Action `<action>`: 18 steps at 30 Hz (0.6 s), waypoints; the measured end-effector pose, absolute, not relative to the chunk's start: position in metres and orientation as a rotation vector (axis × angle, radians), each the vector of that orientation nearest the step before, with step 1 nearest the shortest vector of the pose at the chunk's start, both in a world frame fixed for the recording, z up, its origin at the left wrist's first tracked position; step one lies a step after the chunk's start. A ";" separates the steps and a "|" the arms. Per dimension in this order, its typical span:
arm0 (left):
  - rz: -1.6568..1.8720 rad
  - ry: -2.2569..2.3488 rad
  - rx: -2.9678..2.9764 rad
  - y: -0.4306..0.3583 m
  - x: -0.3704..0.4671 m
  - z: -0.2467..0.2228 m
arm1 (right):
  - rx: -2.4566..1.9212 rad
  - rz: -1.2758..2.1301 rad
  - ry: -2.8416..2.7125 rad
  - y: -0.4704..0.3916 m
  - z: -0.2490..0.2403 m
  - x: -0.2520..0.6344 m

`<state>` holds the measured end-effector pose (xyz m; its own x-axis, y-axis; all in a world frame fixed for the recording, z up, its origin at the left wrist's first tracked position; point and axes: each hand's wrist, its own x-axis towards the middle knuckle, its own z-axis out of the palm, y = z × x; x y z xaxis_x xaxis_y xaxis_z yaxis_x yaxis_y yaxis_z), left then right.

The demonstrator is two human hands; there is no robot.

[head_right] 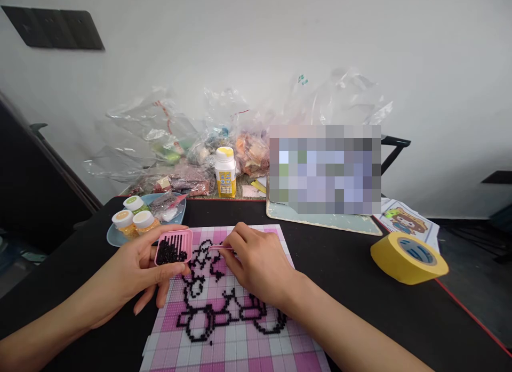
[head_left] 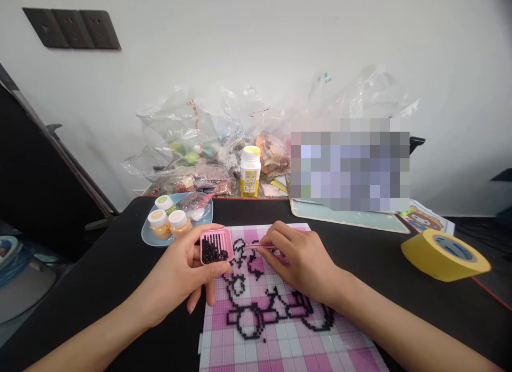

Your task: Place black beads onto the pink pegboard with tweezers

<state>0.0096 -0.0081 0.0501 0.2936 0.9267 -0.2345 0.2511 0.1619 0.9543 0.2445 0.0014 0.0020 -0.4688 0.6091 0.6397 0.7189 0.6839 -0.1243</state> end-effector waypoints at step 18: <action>0.715 1.212 1.356 -0.007 0.009 0.048 | -0.998 -0.177 -2.247 0.001 0.003 0.244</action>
